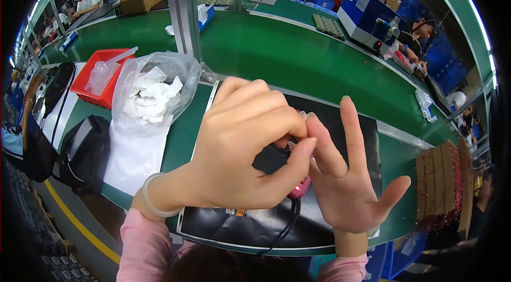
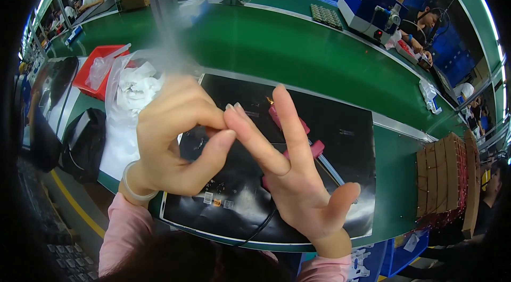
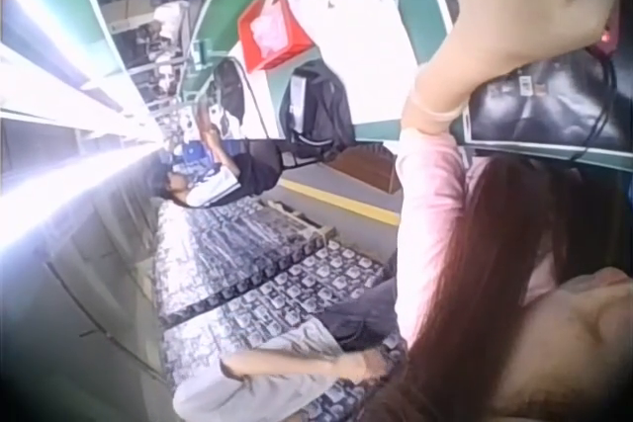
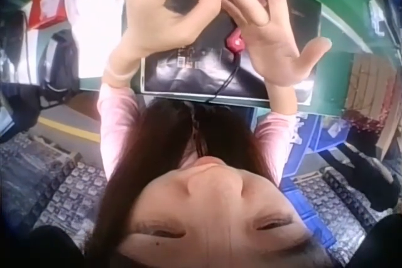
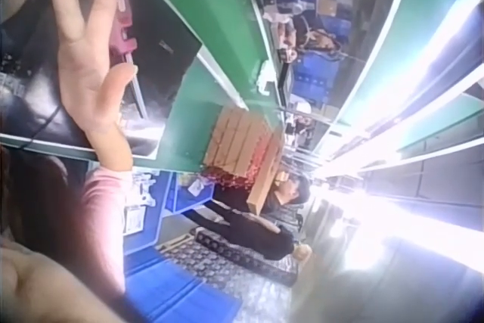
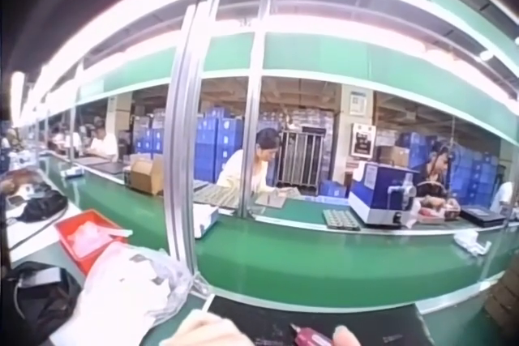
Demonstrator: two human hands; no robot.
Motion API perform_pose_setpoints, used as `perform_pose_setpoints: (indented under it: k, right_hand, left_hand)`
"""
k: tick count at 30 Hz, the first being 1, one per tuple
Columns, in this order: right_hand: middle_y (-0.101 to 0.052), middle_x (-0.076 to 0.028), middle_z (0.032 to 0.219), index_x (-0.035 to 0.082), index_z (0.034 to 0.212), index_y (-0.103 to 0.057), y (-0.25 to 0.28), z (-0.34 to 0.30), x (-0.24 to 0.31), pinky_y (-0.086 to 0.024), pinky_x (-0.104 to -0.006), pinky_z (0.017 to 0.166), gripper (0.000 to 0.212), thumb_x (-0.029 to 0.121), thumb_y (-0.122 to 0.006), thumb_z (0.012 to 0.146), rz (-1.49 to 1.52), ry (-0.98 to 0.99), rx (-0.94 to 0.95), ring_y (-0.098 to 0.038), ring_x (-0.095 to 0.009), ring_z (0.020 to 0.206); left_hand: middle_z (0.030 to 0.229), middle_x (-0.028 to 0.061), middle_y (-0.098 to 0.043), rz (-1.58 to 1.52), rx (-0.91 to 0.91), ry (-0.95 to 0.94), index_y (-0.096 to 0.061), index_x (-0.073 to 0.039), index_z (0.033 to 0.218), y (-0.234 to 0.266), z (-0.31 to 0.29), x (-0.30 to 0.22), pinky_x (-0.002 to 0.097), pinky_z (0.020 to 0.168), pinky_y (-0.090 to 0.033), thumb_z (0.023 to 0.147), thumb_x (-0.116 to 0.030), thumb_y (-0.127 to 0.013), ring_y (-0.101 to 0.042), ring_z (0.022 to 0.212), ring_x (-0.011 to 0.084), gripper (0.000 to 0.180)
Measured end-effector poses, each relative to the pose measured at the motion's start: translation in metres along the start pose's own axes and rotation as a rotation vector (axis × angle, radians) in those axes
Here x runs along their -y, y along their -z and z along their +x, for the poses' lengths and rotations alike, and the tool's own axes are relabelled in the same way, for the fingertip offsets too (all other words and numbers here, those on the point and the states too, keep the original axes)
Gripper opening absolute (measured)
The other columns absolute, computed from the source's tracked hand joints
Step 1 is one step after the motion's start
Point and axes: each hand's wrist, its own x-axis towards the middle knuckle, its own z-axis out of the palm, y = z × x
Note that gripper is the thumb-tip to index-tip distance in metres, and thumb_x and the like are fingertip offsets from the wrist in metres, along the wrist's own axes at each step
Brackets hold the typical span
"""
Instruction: The person assembles electronic components by applying hot glue from a glue gun to an electronic housing.
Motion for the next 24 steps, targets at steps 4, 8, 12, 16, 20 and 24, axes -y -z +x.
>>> perform_pose_setpoints:
  k: [4, 8, 12, 16, 20, 24]
  right_hand:
    - [-0.019, -0.023, 0.132, 0.008, 0.129, 0.017, 0.004, 0.0, -0.001, -0.006, -0.0425, 0.1, 0.094, 0.073, -0.018, 0.071, 0.095, 0.025, 0.033, -0.014, -0.029, 0.126]
    - [-0.018, -0.022, 0.133, 0.008, 0.129, 0.017, 0.005, 0.001, 0.001, -0.008, -0.0426, 0.1, 0.094, 0.072, -0.019, 0.071, 0.146, 0.013, 0.045, -0.014, -0.027, 0.126]
    - [-0.018, -0.024, 0.132, 0.007, 0.129, 0.016, 0.008, 0.0, 0.002, -0.01, -0.044, 0.1, 0.094, 0.072, -0.02, 0.072, 0.153, 0.003, 0.066, -0.013, -0.028, 0.126]
    - [-0.016, -0.028, 0.131, 0.003, 0.13, 0.011, 0.01, 0.002, -0.001, -0.009, -0.0471, 0.099, 0.094, 0.07, -0.021, 0.073, 0.228, 0.027, 0.063, -0.01, -0.034, 0.126]
    - [-0.012, -0.027, 0.132, 0.003, 0.13, 0.011, 0.017, 0.003, -0.003, -0.009, -0.0474, 0.099, 0.093, 0.07, -0.018, 0.073, 0.256, 0.028, 0.1, -0.005, -0.034, 0.126]
    - [-0.011, -0.027, 0.132, 0.003, 0.13, 0.011, 0.018, 0.003, -0.003, -0.009, -0.0477, 0.099, 0.092, 0.07, -0.017, 0.073, 0.264, 0.035, 0.115, -0.005, -0.036, 0.126]
  left_hand:
    - [0.056, -0.0003, -0.045, 0.013, -0.075, -0.023, -0.051, -0.007, 0.062, -0.004, 0.0, 0.003, 0.0267, 0.055, -0.029, 0.057, 0.0, -0.057, -0.042, 0.05, 0.0153, 0.011]
    - [0.058, 0.0042, -0.048, -0.02, -0.024, 0.006, -0.054, -0.004, 0.066, 0.002, 0.002, -0.004, 0.0268, 0.055, -0.031, 0.055, 0.004, -0.05, -0.043, 0.053, 0.0178, 0.013]
    - [0.064, 0.0092, -0.051, -0.008, -0.012, -0.042, -0.055, 0.0, 0.068, 0.0, 0.001, 0.0, 0.0271, 0.056, -0.032, 0.055, 0.007, -0.046, -0.045, 0.059, 0.021, 0.018]
    - [0.063, 0.0081, -0.05, 0.029, 0.09, 0.029, -0.052, 0.0, 0.063, 0.01, 0.003, -0.003, 0.0281, 0.062, -0.031, 0.071, -0.012, -0.041, -0.044, 0.06, 0.0188, 0.019]
    - [0.066, 0.006, -0.048, 0.016, -0.013, 0.114, -0.054, 0.003, 0.073, 0.005, -0.001, -0.004, 0.0241, 0.059, -0.03, 0.076, -0.004, -0.04, -0.041, 0.058, 0.0102, 0.015]
    - [0.081, 0.0074, -0.052, -0.028, -0.243, 0.016, -0.051, 0.006, 0.095, -0.009, 0.004, 0.004, 0.0198, 0.067, -0.034, 0.072, 0.008, -0.043, -0.045, 0.072, 0.0094, 0.024]
